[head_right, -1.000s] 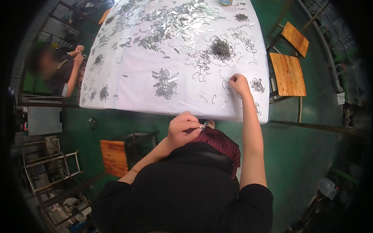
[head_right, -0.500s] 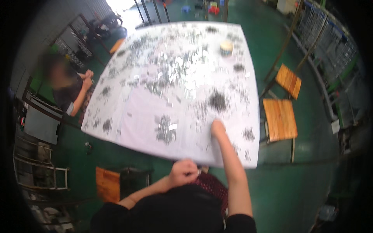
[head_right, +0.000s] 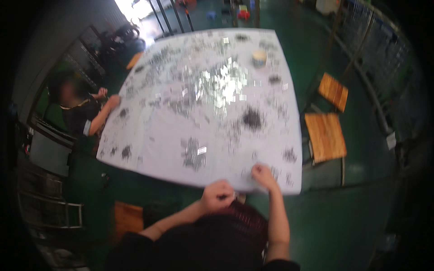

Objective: The person stands at a large table covered with small metal parts, including hooks and cylindrical pieces. They repeatedly pick up a hook and a cylindrical piece, insert the cylinder into the hook, and place the assembled unit on the table. A second person is visible working on the opposite side of the table.

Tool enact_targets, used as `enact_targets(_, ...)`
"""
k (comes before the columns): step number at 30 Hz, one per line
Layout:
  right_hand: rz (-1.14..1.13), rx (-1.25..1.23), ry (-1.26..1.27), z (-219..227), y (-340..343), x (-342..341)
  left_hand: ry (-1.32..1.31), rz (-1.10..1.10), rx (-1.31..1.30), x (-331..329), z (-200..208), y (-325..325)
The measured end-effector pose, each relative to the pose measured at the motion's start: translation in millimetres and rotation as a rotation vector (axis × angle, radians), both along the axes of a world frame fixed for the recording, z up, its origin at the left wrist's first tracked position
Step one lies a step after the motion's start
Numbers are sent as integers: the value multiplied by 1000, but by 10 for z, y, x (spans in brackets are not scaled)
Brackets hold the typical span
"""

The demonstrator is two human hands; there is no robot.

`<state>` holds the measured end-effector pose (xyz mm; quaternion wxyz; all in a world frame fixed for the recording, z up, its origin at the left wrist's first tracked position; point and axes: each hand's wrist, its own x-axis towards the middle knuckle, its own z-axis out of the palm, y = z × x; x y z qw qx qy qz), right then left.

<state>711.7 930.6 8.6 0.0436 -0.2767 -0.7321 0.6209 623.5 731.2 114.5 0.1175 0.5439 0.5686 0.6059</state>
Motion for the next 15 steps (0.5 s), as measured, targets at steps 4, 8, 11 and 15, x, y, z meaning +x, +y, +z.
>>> enact_targets(4, -280, 404, -14, -356, 180, 201, -56, -33, -24, 69, 24, -38)
enact_targets(8, -334, 433, -79, -213, 337, 179, -65, -47, -64, 123, -27, -101)
enact_targets(11, -283, 540, -102, -242, 475, 79, -50, -46, -49, 124, -40, -145)
enact_targets(15, -227, 540, -186, -344, 719, -115, -33, -10, -32, 72, -40, -159)
